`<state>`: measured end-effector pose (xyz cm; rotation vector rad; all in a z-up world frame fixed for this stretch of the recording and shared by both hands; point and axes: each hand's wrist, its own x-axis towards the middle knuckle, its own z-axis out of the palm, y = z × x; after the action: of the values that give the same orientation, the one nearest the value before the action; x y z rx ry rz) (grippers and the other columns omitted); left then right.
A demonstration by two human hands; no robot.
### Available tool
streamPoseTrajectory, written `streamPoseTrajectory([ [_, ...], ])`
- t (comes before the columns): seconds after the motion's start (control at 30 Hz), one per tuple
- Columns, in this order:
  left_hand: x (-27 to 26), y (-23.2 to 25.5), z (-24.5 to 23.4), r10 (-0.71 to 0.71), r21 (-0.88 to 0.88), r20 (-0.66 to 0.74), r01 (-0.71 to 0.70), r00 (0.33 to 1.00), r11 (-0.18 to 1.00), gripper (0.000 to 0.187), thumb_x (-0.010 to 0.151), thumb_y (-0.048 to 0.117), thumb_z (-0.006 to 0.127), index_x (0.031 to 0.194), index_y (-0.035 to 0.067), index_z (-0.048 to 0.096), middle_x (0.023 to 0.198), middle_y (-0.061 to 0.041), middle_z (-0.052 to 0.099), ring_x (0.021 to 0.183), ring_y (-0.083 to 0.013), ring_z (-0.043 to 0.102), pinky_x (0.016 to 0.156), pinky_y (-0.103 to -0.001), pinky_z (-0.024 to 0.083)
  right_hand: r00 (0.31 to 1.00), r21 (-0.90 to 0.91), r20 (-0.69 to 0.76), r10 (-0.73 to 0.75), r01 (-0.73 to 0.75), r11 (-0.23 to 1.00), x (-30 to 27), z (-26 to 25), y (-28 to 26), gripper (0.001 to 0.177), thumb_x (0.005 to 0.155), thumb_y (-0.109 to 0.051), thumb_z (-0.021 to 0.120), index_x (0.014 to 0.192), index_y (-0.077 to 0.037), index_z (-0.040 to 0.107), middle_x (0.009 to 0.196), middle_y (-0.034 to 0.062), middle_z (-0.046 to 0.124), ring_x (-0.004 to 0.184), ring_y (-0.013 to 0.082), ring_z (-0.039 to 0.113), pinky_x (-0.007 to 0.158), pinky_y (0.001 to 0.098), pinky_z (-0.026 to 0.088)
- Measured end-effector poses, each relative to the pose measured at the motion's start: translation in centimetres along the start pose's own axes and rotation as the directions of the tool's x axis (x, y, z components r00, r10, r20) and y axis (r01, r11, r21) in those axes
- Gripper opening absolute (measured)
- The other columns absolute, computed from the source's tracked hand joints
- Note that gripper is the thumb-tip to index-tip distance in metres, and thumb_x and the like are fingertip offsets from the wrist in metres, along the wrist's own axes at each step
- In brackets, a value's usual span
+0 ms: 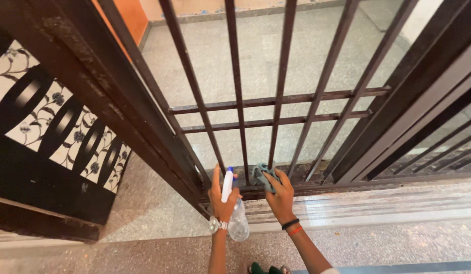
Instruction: The person cleans a metal gate by spraying liquid from a bottle and wiping the metal bars with a cloth.
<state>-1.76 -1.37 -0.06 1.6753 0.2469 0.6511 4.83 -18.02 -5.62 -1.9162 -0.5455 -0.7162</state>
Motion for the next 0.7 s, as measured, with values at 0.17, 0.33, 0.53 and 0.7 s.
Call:
streamPoseTrajectory([
  [0.17, -2.9, 0.6, -1.0, -0.054, 0.020, -0.012, 0.054, 0.998, 0.998, 0.083, 0.067, -0.007, 0.059, 0.147, 0.008, 0.041, 0.099, -0.012, 0.080, 0.058, -0.0172, 0.075, 0.052, -0.031, 0.059, 0.979, 0.079, 0.089, 0.182, -0.189, 0.979, -1.7, 0.0, 1.0, 0.034, 0.077, 0.000, 0.071, 0.111, -0.004, 0.074, 0.114, 0.0113, 0.068, 0.100, 0.0290, 0.072, 0.081, 0.0340, 0.055],
  [0.33, -4.2, -1.8, -1.8, -0.164, 0.048, 0.070, 0.161, 0.984, 0.986, 0.041, 0.083, 0.001, 0.057, 0.119, -0.001, 0.075, 0.072, -0.023, 0.074, 0.058, -0.0174, 0.071, 0.055, -0.029, 0.049, 0.959, 0.096, 0.110, 0.261, -0.272, 0.958, -1.8, -0.2, 0.7, 0.027, 0.078, -0.002, 0.072, 0.105, -0.003, 0.075, 0.107, 0.0085, 0.069, 0.089, 0.0256, 0.072, 0.074, 0.0312, 0.055],
  [0.53, -3.8, -5.0, -1.5, -0.162, -0.401, 0.163, 0.215, 0.973, 0.890, 0.030, 0.082, -0.001, 0.056, 0.112, -0.004, 0.060, 0.125, -0.021, 0.071, 0.103, -0.0172, 0.074, 0.062, -0.025, 0.048, 0.978, 0.174, 0.068, 0.198, -0.207, 0.963, 1.4, -2.5, -1.8, 0.029, 0.077, 0.001, 0.071, 0.106, 0.000, 0.074, 0.107, 0.0090, 0.069, 0.090, 0.0212, 0.072, 0.076, 0.0281, 0.054],
  [0.7, -3.7, -4.8, -1.9, -0.093, -0.463, 0.359, 0.264, 0.929, 0.846, 0.036, 0.084, 0.003, 0.055, 0.120, -0.003, 0.053, 0.129, -0.024, 0.068, 0.108, -0.0236, 0.076, 0.087, -0.028, 0.059, 0.996, 0.217, -0.036, 0.080, -0.070, 0.974, 5.1, -5.8, -5.8, 0.032, 0.078, 0.004, 0.070, 0.109, 0.000, 0.075, 0.113, 0.0115, 0.069, 0.096, 0.0230, 0.070, 0.081, 0.0293, 0.053],
])
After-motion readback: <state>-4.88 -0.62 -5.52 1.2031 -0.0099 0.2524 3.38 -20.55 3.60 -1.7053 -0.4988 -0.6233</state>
